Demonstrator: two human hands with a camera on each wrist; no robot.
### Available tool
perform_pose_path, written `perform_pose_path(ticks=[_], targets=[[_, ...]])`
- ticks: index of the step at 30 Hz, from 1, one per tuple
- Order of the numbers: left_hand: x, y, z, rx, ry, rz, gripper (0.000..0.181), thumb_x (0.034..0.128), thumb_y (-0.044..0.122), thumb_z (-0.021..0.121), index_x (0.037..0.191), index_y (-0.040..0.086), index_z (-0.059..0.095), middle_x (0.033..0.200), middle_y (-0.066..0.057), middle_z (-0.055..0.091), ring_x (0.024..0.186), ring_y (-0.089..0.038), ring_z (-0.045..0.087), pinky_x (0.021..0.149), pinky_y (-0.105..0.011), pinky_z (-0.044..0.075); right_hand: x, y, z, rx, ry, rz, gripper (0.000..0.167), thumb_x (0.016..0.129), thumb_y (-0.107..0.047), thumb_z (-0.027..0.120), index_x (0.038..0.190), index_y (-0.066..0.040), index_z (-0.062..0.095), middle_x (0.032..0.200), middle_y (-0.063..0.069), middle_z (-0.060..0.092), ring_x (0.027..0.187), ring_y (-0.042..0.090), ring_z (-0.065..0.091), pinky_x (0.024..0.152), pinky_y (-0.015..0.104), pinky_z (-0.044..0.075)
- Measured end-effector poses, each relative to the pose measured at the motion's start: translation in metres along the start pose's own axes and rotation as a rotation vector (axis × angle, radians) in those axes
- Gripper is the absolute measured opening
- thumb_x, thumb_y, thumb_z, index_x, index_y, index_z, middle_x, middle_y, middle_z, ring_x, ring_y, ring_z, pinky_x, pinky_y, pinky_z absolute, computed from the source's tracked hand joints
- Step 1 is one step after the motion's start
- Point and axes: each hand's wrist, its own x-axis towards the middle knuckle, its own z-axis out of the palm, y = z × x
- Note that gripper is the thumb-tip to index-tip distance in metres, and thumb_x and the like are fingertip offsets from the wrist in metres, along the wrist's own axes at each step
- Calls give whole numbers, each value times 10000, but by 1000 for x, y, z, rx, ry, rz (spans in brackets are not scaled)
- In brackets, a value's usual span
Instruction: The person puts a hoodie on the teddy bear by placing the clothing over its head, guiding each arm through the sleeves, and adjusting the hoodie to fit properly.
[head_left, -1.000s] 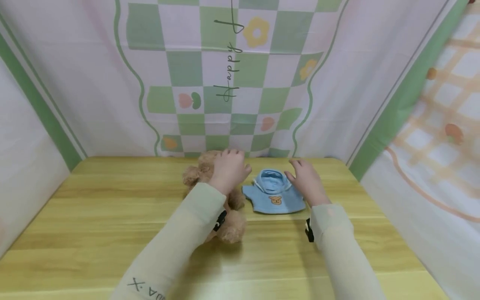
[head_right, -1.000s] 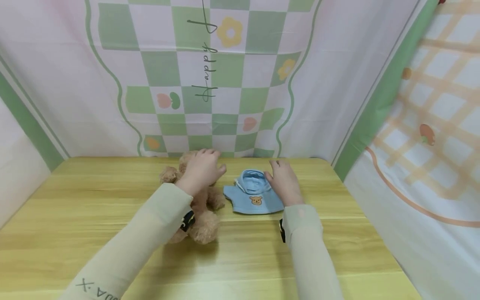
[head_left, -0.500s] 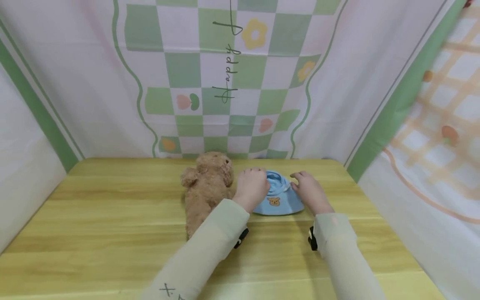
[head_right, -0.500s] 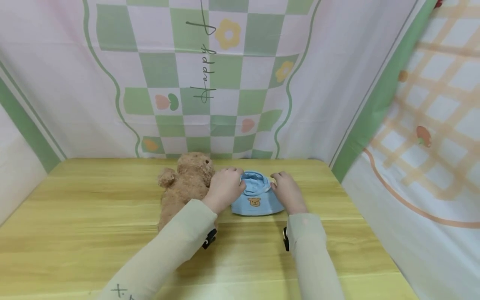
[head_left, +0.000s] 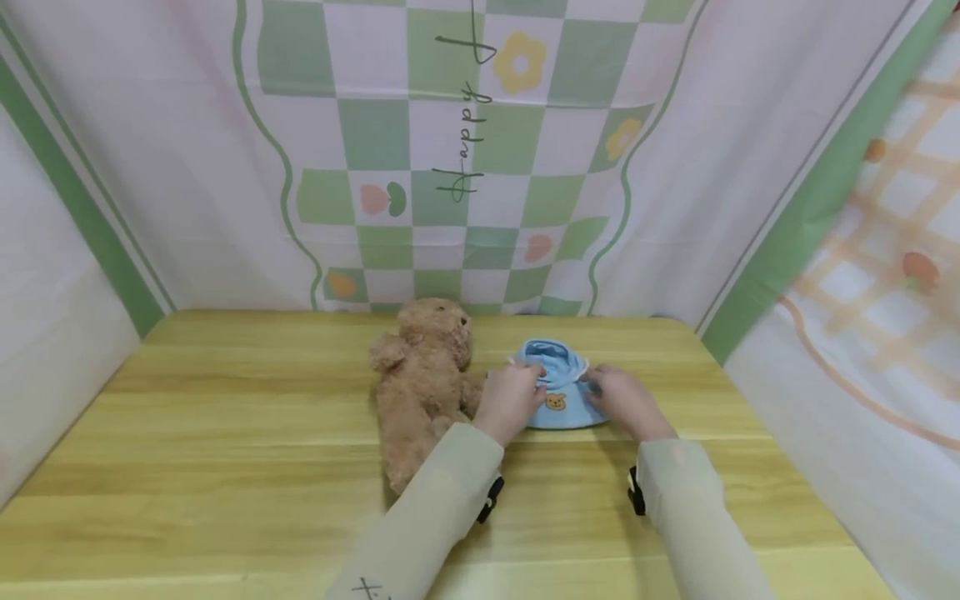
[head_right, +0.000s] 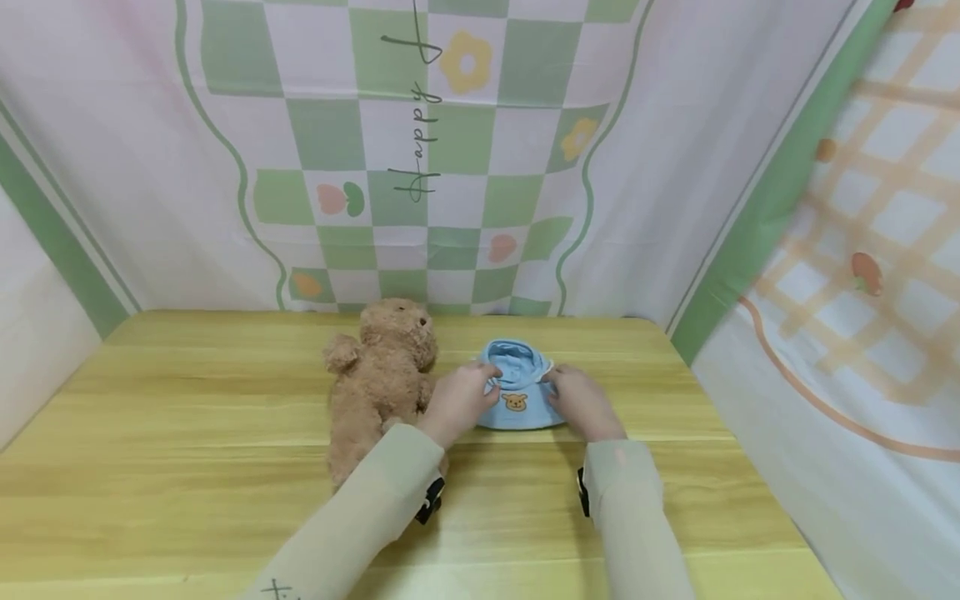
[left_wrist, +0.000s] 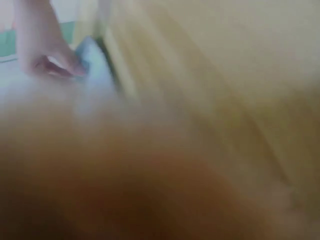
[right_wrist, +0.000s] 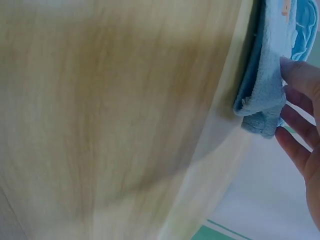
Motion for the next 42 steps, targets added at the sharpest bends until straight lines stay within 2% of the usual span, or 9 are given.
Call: perform_pose_path(ticks=[9,14,17,20,22,25,29,35,42], targets=[[-8,6,24,218,40,-36,164,937,294,607,981,188,723,901,34,702,791,-122,642,719,-249,546,-6,3,4,30,-49,57,324,876,-119,662,1182,-12,641,1156,224,634,1063,393,607,925,529,493],[-13,4,32,276,37,-43,155,951,213,580,907,168,722,878,12,677,822,-139,626,760,-264,529,-7,4,6,66,-69,84,344,890,-127,645,1211,-4,622,1180,232,615,1084,402,593,941,542,480],[-15,3,35,275,-81,-80,200,972,179,544,1120,143,673,1150,-26,649,1088,-173,596,932,-309,496,-7,5,7,87,-75,86,337,896,-124,636,1205,10,620,1185,235,615,1096,410,586,952,546,471],[-15,1,39,288,-216,-114,346,995,185,497,1336,142,534,1410,-35,500,1324,-195,451,1080,-351,402,-7,6,9,96,-64,77,321,894,-120,637,1185,15,629,1186,238,618,1112,418,576,969,552,458],[-16,0,43,307,-268,-119,370,998,195,489,1365,144,504,1448,-31,458,1367,-200,400,1116,-359,357,-7,7,10,85,-50,68,331,892,-129,642,1191,10,627,1211,249,600,1145,429,548,993,562,437],[-16,0,44,341,-293,-110,325,994,198,492,1312,165,554,1379,-13,513,1348,-202,408,1120,-366,335,-7,7,11,63,-39,63,387,895,-151,641,1246,6,592,1304,285,529,1246,480,445,1063,598,353],[-15,1,43,347,-290,-108,292,988,181,500,1260,202,604,1334,6,559,1349,-203,410,1134,-384,322,-8,9,13,64,-67,73,464,910,-174,608,1330,4,521,1369,314,462,1304,526,356,1100,629,276],[-13,3,44,327,-241,-121,297,999,176,469,1239,249,627,1344,-3,578,1340,-193,441,1119,-380,346,-9,11,17,114,-101,101,444,913,-177,585,1320,-7,537,1277,305,538,1194,500,480,1018,626,374],[-13,4,46,312,-247,-230,401,948,424,540,1281,201,542,1327,-66,591,1344,-254,446,1178,-483,223,-8,11,16,123,-71,62,390,893,-153,615,1249,3,594,1253,291,536,1173,479,489,1005,614,385]])
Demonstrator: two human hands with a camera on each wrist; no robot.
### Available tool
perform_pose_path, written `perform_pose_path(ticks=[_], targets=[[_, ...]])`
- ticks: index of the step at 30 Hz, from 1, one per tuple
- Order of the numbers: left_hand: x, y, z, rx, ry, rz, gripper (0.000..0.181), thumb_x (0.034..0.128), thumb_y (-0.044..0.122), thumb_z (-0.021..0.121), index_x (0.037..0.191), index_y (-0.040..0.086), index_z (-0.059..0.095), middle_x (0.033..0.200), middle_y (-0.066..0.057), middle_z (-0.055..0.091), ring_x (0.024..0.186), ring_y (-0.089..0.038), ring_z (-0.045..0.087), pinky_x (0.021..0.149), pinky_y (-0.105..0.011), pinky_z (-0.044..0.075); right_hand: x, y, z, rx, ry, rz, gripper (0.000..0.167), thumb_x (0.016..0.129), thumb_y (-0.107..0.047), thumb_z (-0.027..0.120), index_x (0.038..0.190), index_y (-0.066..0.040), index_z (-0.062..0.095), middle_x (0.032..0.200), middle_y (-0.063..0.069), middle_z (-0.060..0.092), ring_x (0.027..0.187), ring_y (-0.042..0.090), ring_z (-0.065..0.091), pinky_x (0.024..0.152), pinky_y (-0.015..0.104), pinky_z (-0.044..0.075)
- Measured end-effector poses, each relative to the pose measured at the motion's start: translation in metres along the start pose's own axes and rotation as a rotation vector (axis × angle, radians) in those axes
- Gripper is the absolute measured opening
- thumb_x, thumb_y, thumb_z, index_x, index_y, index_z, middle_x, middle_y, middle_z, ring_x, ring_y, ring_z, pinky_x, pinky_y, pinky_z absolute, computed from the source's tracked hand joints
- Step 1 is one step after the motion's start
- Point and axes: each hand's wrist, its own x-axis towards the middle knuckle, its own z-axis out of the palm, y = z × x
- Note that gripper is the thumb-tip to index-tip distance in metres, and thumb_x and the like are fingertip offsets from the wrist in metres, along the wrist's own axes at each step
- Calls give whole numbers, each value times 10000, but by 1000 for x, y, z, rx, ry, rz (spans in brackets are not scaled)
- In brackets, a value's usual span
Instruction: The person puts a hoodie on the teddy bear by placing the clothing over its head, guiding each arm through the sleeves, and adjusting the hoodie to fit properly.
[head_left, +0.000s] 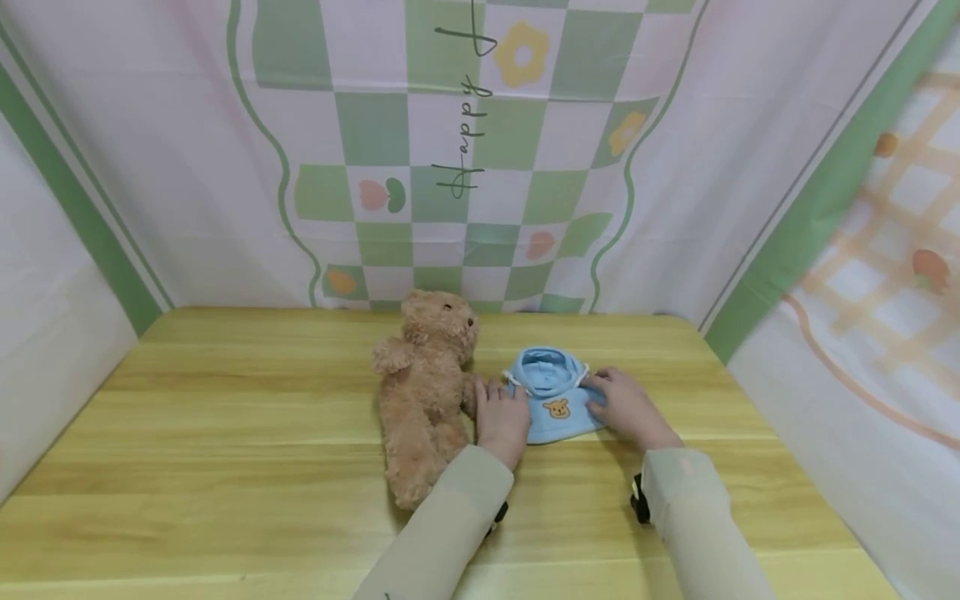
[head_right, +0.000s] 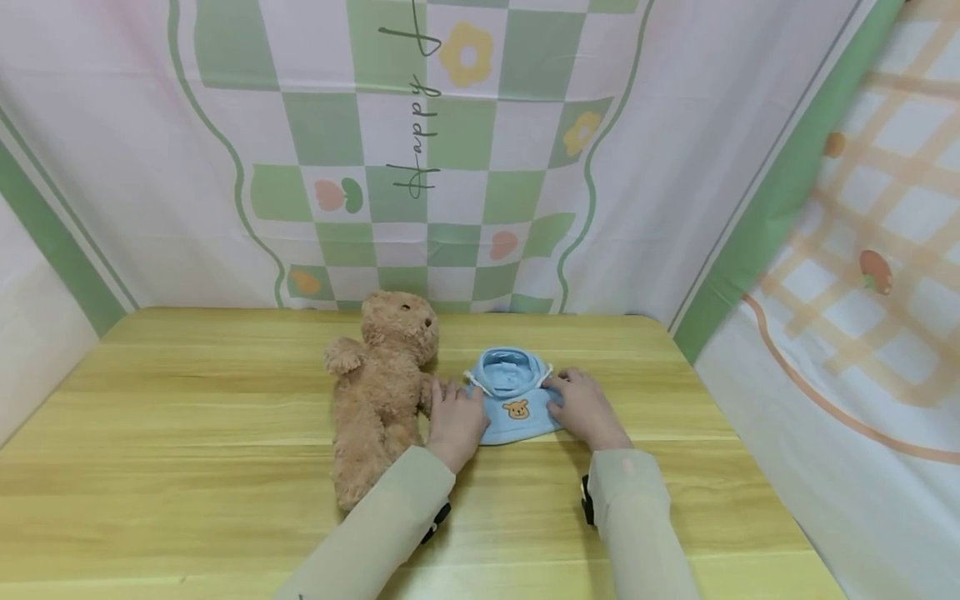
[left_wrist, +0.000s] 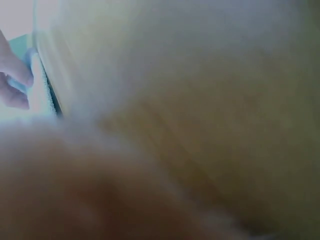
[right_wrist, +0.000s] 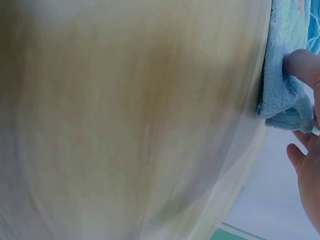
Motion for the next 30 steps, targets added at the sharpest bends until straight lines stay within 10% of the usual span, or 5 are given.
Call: perform_pose_path(ticks=[15,23,30], targets=[[-3,0,-4,40,110,71,92,864,174,690,815,234,740,744,81,718,681,-104,640,893,-319,430,1,-4,-2,107,-5,16,196,898,-89,619,1056,10,681,1094,211,666,1067,407,604,947,549,467],[-5,-2,-1,-14,364,44,107,872,156,673,789,197,728,734,51,694,678,-126,626,741,-316,521,-5,-9,-4,87,87,16,229,908,-102,616,1111,-22,686,1134,195,681,1074,384,628,934,526,494],[-6,-8,-15,-80,305,30,159,897,133,656,1050,172,678,975,10,706,853,-150,662,781,-307,541,-6,-14,-12,102,146,71,270,927,-163,593,1164,-48,655,1080,155,664,944,299,643,817,478,535]])
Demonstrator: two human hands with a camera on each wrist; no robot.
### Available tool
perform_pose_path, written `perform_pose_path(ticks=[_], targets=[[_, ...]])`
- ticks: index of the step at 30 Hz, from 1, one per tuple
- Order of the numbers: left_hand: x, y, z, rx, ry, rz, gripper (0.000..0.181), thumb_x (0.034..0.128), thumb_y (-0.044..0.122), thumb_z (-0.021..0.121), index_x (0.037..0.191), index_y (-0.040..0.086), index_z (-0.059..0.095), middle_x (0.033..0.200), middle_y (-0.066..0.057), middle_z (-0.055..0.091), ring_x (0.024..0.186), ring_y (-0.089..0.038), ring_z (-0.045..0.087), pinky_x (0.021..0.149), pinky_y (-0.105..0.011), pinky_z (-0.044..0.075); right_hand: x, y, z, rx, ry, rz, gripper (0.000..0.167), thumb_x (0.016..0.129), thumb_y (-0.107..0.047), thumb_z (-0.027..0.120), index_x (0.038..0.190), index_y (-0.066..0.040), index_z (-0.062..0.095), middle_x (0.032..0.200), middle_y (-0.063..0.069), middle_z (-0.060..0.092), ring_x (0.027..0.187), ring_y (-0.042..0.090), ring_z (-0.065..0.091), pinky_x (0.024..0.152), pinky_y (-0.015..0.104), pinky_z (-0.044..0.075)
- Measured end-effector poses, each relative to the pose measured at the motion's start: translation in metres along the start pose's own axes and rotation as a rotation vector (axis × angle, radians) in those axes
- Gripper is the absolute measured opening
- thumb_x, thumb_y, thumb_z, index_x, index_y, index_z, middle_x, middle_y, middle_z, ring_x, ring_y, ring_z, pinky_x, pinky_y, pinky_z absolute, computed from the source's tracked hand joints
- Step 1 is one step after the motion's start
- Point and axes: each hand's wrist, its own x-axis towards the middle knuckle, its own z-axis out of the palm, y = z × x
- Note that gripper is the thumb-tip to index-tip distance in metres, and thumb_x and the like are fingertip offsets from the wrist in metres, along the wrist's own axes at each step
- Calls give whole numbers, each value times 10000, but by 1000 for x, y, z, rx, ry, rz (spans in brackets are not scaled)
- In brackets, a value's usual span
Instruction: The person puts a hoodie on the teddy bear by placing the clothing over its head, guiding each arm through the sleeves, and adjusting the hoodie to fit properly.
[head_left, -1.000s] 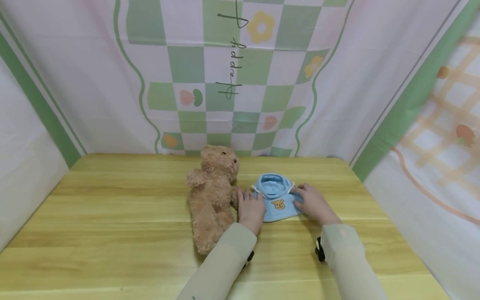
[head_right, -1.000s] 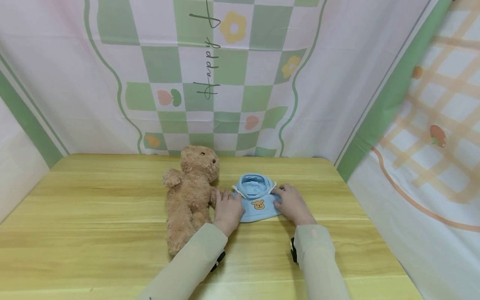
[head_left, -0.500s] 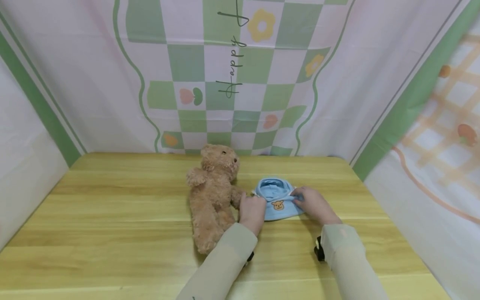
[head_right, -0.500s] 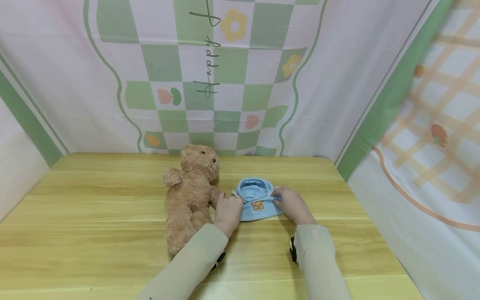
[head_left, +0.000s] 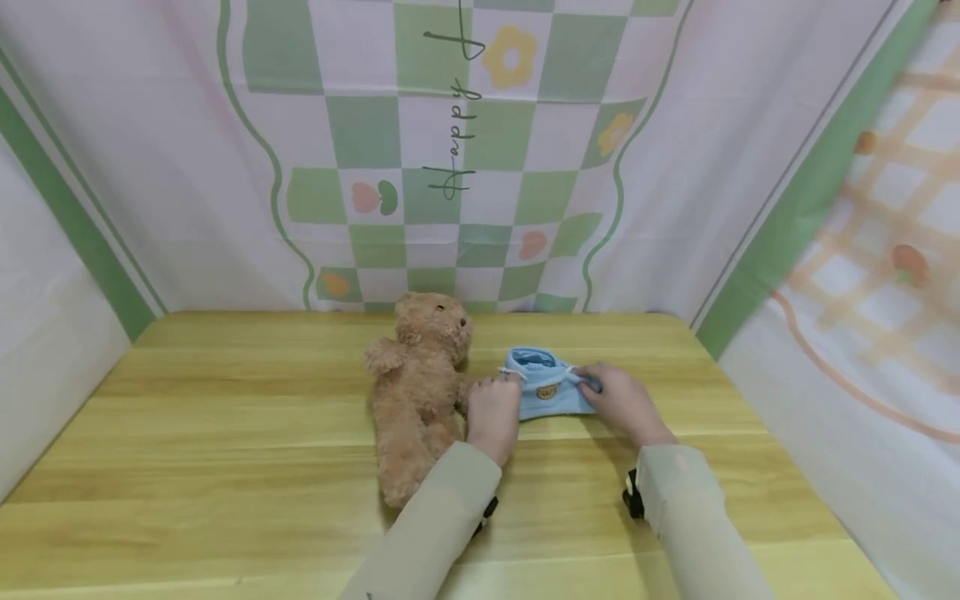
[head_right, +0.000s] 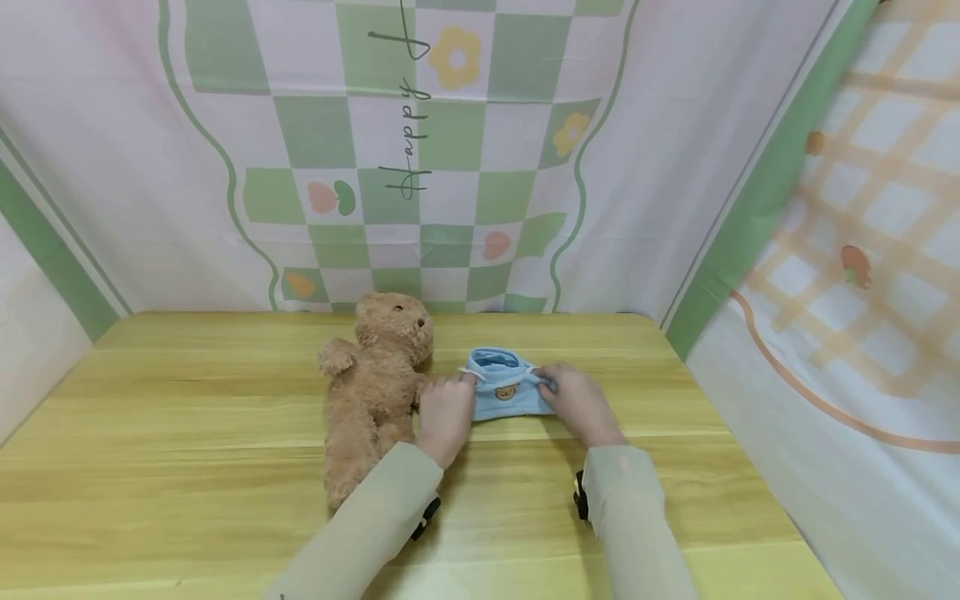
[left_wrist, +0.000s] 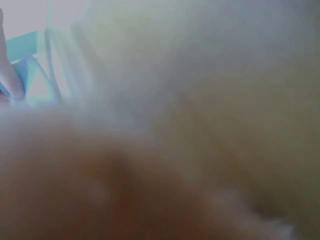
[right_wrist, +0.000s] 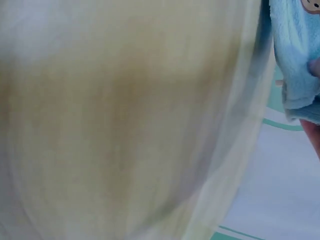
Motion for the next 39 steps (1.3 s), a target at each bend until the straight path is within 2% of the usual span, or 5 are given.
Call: perform_pose_path(ticks=[8,21,29,35,39], targets=[[6,-12,-23,-33,74,-28,277,901,356,649,1110,174,652,927,21,717,827,-164,665,859,-362,498,8,-13,-7,-34,176,-57,270,928,-185,602,1151,-42,651,1089,158,652,967,310,640,819,470,544],[12,-35,-66,-109,212,-20,62,897,163,635,899,106,661,784,-40,709,693,-203,660,656,-340,529,23,-42,-17,4,446,-179,204,876,-143,665,1058,-55,690,975,127,688,840,267,667,730,415,573],[16,-61,-96,-100,200,-13,75,916,126,608,902,90,672,719,-52,682,628,-214,640,616,-346,520,35,-64,-12,92,588,-294,201,826,-68,717,1026,-50,731,940,134,699,794,266,668,679,378,575],[20,-86,-108,-118,282,-27,82,853,79,655,775,59,670,680,-81,664,640,-263,637,580,-382,524,40,-88,-5,116,607,-331,187,854,-71,694,1034,-50,738,959,119,699,840,250,671,694,353,573],[21,-99,-115,-181,208,-47,78,891,96,638,861,52,695,766,-110,700,700,-299,665,659,-438,549,43,-104,-1,152,578,-297,177,871,-79,677,1034,-48,740,976,117,701,868,251,676,719,349,576]])
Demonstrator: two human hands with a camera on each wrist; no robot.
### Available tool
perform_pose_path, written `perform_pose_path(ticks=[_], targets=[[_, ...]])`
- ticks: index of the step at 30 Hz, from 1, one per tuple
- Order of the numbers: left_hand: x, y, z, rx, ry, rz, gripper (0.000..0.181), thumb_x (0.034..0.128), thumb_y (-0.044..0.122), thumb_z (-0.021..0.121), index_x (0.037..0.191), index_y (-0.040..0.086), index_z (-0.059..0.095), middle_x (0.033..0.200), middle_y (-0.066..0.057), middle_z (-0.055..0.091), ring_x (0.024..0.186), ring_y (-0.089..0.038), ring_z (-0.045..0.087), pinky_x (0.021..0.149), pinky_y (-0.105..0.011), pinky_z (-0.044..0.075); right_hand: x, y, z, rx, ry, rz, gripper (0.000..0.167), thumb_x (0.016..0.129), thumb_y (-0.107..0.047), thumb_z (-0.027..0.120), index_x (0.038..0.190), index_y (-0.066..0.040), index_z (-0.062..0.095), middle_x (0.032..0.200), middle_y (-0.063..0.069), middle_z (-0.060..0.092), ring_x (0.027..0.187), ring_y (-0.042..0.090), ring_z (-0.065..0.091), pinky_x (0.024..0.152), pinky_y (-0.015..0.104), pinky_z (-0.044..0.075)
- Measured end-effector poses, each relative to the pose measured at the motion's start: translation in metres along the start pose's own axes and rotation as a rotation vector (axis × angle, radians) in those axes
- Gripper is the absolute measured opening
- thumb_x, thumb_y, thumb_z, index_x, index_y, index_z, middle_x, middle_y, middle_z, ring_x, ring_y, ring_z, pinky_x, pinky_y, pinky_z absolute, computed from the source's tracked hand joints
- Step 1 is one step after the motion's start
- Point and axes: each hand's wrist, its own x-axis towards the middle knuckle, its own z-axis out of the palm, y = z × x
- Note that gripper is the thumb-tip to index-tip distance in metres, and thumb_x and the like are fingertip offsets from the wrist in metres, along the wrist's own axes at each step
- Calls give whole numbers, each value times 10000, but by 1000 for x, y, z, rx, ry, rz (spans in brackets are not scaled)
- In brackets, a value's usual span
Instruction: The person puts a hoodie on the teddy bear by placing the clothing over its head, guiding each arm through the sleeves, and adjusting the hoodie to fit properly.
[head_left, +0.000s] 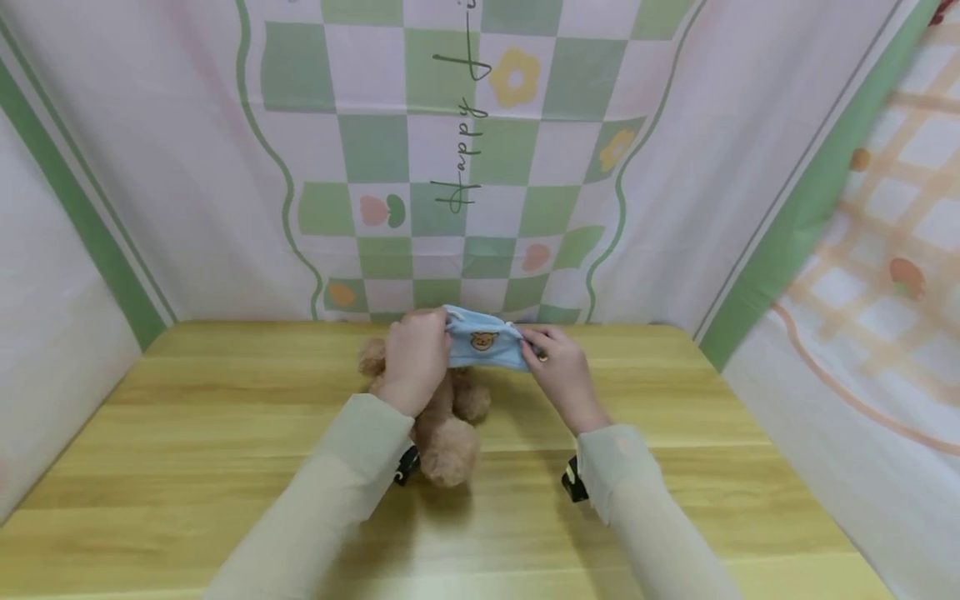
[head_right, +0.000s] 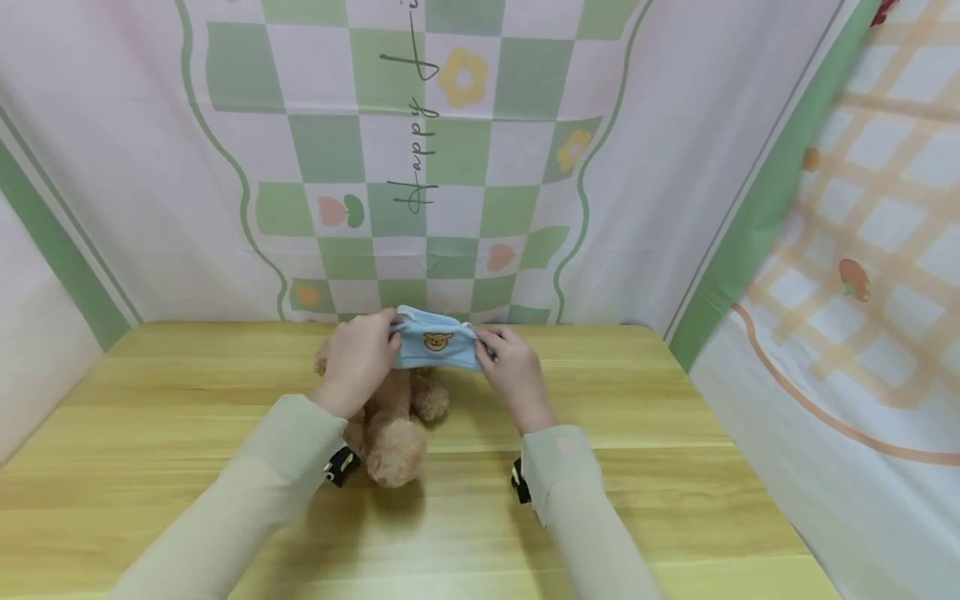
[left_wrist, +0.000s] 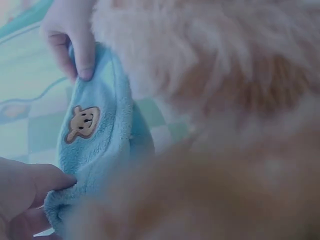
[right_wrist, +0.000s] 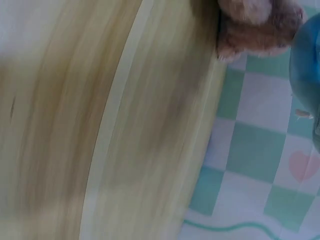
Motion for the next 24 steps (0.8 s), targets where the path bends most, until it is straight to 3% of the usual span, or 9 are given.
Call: perform_pose_path(ticks=[5,8,13,20,24], targets=[[0,-14,-11,-27,-112,-47,157,932,136,607,1034,79,711,865,-108,737,690,-277,681,642,-420,558,3,-14,9,27,-37,51,168,875,-87,670,1014,-28,742,972,129,700,847,253,683,701,347,577],[0,-23,-14,-4,-121,-46,184,928,135,612,1075,104,717,901,-108,745,697,-278,687,603,-405,555,5,-22,14,39,-60,76,166,876,-98,668,1006,-26,743,967,124,700,835,247,685,694,344,577],[0,-39,-13,11,-102,-39,149,889,137,657,1014,96,727,902,-125,744,763,-322,692,649,-447,543,4,-33,21,81,-134,127,177,894,-123,649,1021,-43,742,976,118,702,852,241,683,715,348,577],[-3,-60,-5,-46,-149,-63,190,887,127,648,1061,92,718,1026,-102,736,890,-339,683,751,-465,546,0,-44,33,100,-271,224,208,919,-167,621,1072,-69,723,1025,111,679,894,248,642,747,374,549],[-6,-70,2,-60,-166,-59,179,890,111,646,1051,66,712,1015,-120,727,900,-326,672,777,-448,543,-4,-45,40,115,-350,242,234,919,-162,620,1111,-59,704,1065,123,654,944,265,626,803,396,540]])
